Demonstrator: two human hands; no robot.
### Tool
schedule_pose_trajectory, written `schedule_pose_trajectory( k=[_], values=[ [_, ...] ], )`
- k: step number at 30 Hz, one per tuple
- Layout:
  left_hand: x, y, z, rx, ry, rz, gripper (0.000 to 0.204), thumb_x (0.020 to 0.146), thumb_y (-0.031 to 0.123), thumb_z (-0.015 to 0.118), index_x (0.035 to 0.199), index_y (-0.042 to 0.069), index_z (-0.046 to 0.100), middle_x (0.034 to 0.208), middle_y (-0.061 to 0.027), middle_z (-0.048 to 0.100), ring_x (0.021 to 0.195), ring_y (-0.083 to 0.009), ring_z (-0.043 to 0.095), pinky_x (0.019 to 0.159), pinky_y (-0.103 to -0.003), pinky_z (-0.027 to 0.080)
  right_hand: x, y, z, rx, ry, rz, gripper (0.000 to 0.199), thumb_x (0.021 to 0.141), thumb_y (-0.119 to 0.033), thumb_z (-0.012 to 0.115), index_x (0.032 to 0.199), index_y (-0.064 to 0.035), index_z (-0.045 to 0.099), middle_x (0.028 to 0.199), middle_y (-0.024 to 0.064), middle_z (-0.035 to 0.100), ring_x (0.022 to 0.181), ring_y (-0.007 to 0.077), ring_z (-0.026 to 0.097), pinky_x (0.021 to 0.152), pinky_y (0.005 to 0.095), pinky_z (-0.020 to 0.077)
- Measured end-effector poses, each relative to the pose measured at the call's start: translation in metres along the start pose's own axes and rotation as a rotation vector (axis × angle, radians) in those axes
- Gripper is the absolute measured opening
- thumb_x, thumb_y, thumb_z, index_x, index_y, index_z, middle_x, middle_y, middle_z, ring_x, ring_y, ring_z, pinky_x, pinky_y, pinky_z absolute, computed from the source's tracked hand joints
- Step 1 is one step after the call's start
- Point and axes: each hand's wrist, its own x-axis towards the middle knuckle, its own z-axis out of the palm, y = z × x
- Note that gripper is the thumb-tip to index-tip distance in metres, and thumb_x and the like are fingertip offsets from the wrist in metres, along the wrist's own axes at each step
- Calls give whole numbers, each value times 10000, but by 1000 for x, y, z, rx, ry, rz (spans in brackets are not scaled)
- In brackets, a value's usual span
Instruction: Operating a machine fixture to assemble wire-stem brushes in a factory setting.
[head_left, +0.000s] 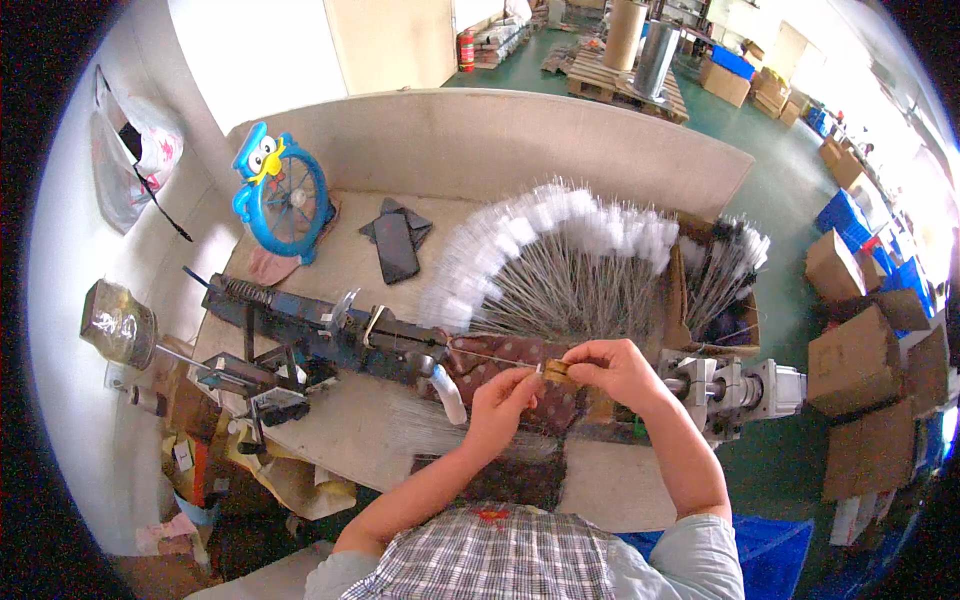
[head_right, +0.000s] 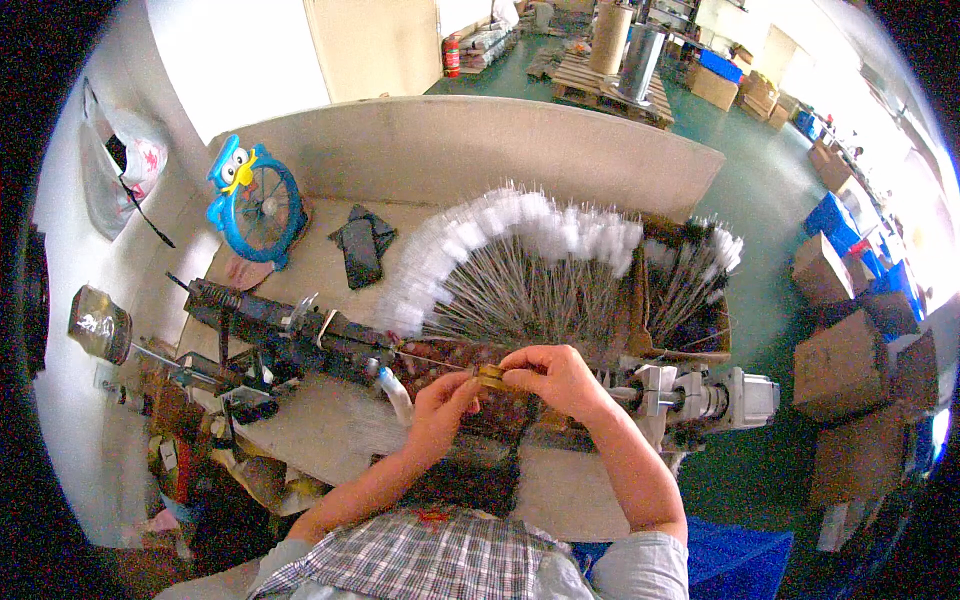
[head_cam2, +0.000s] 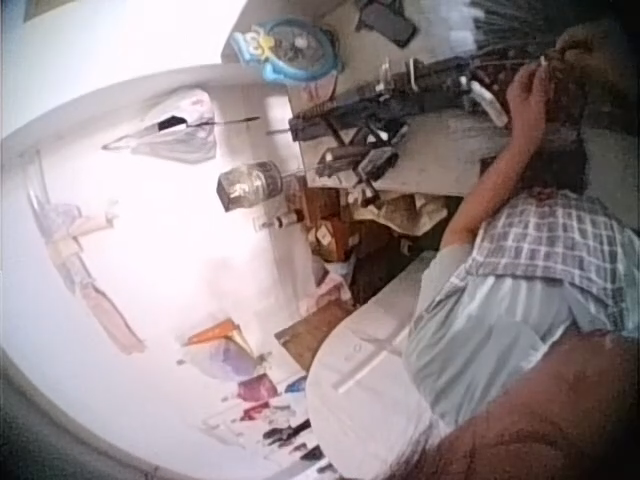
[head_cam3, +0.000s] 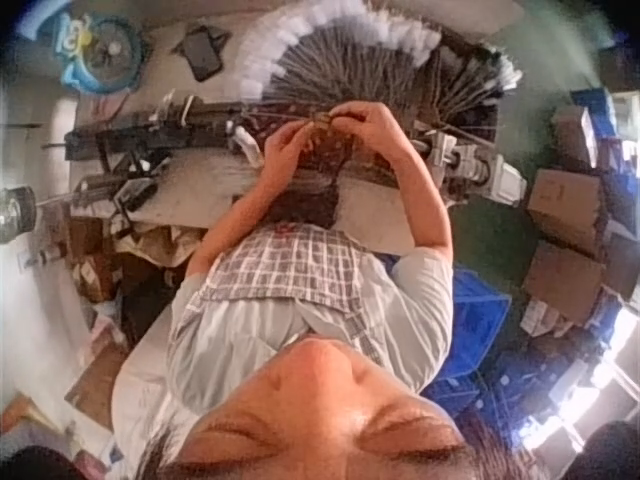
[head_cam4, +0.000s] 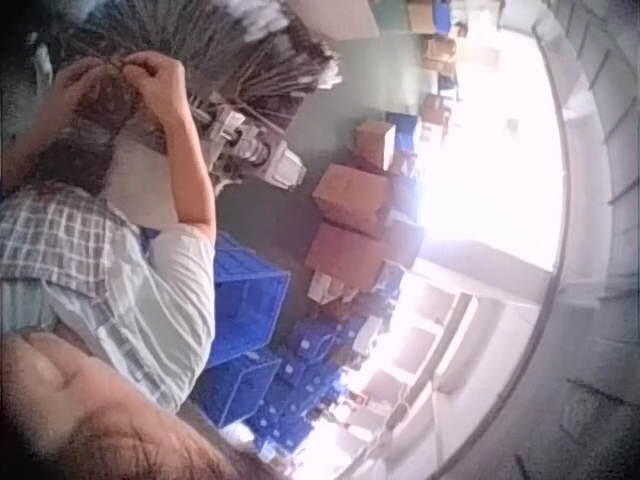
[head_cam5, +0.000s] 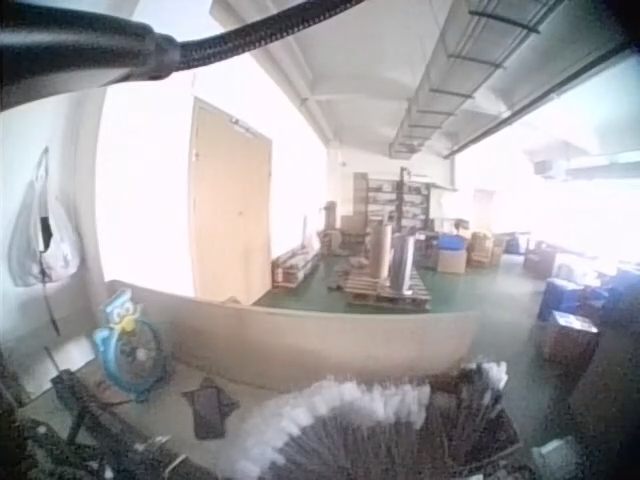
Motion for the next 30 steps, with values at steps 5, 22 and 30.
schedule_pose_trajectory(
  k=[5,22,30],
  values=[
    [7,9,4,-27,113,-62,161,880,147,564,923,1,618,692,1,557,599,-58,483,548,-205,393,-5,-8,2,-310,-24,-232,192,743,-148,665,890,-25,665,755,102,642,713,205,615,675,304,481],
    [-2,19,-41,-314,328,-132,200,893,243,560,874,46,590,653,-22,559,553,-97,527,501,-238,444,53,-32,77,-520,148,-343,183,762,-264,608,817,-105,679,739,87,638,757,275,588,679,385,477],
    [3,32,-41,-499,267,-210,427,955,401,364,998,14,539,878,-92,600,778,-166,594,736,-296,465,56,-30,80,-404,134,-237,214,745,-248,648,855,-68,684,750,97,639,742,262,592,695,348,478]
  ],
)
